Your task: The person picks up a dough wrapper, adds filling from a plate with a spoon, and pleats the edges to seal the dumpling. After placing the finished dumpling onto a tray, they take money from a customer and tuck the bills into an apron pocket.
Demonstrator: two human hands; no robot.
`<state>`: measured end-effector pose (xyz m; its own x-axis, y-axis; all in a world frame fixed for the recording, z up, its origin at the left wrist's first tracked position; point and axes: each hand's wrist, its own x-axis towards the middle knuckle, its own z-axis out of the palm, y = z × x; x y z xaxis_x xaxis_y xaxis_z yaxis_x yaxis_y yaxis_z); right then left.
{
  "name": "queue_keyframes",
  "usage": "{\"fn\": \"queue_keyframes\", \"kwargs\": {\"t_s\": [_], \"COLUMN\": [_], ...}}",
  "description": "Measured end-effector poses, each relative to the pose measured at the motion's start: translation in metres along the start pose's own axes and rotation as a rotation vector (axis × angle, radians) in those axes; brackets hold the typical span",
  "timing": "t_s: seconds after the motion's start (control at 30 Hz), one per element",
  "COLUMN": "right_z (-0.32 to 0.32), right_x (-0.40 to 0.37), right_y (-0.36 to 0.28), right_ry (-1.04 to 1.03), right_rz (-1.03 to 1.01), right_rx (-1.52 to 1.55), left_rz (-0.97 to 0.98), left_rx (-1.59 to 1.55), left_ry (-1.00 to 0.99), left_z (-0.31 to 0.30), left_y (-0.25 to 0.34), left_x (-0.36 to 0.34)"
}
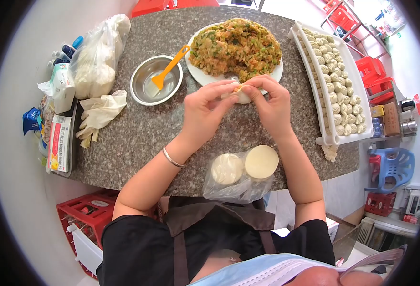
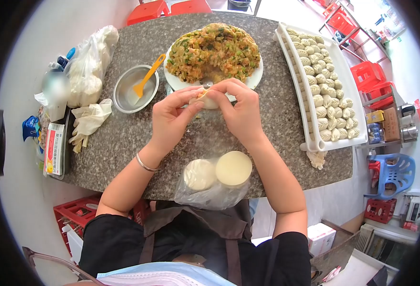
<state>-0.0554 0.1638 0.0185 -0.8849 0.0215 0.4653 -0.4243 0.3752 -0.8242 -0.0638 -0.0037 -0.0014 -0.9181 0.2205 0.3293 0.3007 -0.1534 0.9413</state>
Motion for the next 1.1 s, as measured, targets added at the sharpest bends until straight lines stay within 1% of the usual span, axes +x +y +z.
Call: {"fn": "queue_keyframes", "kwargs": {"t_s": [0.03,0.07,0.1,0.17,0.23,0.27,0.3,0.33,0.4,0.43,0.5,0.57,0.63,0.7,0.77,0.8,0.83,0.87,0.93,1.0,1.07,1.1], "right_z": [-0.001,-0.002,-0.004,-0.013,-0.011,-0.011,-0.011,-0.009,-0.004,-0.002,-0.001,0.000,0.001,0.004,0.006,0.005,0.005,0.005,0.006,0.005,0.002,-0.002], "right_x": [0.000,0.000,0.000,0.003,0.006,0.007,0.005,0.003,0.000,0.000,0.000,0.000,-0.001,-0.004,-0.006,-0.006,-0.003,-0.004,-0.003,-0.003,-0.002,0.000], "right_y": [0.000,0.000,0.002,0.008,0.002,-0.006,-0.005,-0.005,-0.007,-0.008,-0.013,-0.015,-0.013,-0.015,-0.010,-0.007,-0.005,-0.004,-0.003,-0.002,0.000,0.001], "right_ry": [-0.009,-0.019,-0.019,-0.161,-0.135,-0.162,-0.137,-0.103,-0.067,-0.044,-0.036,-0.041,-0.030,0.011,0.018,0.005,-0.004,-0.013,0.000,0.000,0.000,-0.043], "right_rz": [0.055,0.109,0.104,0.314,0.141,0.141,0.121,0.172,0.126,0.119,0.077,0.057,0.032,0.098,0.160,0.127,0.073,0.086,0.060,0.074,0.089,0.155], "right_rx": [0.051,0.102,0.098,0.220,0.054,0.031,0.035,0.104,0.059,0.029,0.014,0.009,-0.044,-0.049,-0.050,-0.039,-0.031,-0.032,-0.008,0.002,0.010,0.057], "left_rz": [-0.025,-0.020,-0.040,-0.037,-0.037,-0.013,0.003,0.045,-0.063,-0.044,-0.157,-0.136,-0.107,-0.142,-0.071,-0.104,-0.012,0.077,0.030,-0.011,-0.211,-0.216], "left_rx": [-0.112,-0.114,-0.118,-0.129,-0.011,-0.040,-0.069,-0.075,-0.201,-0.204,-0.215,-0.233,-0.080,-0.180,-0.228,-0.230,-0.070,0.090,0.034,-0.021,-0.220,-0.222], "left_ry": [0.010,0.010,-0.011,-0.036,-0.064,-0.060,-0.057,-0.066,-0.026,-0.032,0.034,0.058,0.031,0.051,0.066,0.074,0.020,-0.035,-0.029,-0.028,-0.052,-0.049], "left_z": [-0.001,-0.002,-0.003,-0.006,-0.008,-0.007,-0.006,-0.004,-0.002,-0.001,-0.002,-0.002,-0.005,-0.001,0.005,0.003,0.000,-0.002,-0.006,-0.008,-0.009,-0.008], "left_y": [-0.003,-0.003,-0.002,0.000,0.004,0.003,0.001,0.003,0.005,0.005,0.004,0.003,0.002,0.005,0.017,0.012,0.009,0.006,-0.010,-0.012,-0.010,-0.009], "left_x": [0.001,0.001,0.000,-0.001,0.002,0.003,0.002,0.002,0.001,0.000,-0.001,-0.001,-0.001,0.000,-0.002,-0.004,-0.001,0.000,0.003,0.002,0.001,0.001]}}
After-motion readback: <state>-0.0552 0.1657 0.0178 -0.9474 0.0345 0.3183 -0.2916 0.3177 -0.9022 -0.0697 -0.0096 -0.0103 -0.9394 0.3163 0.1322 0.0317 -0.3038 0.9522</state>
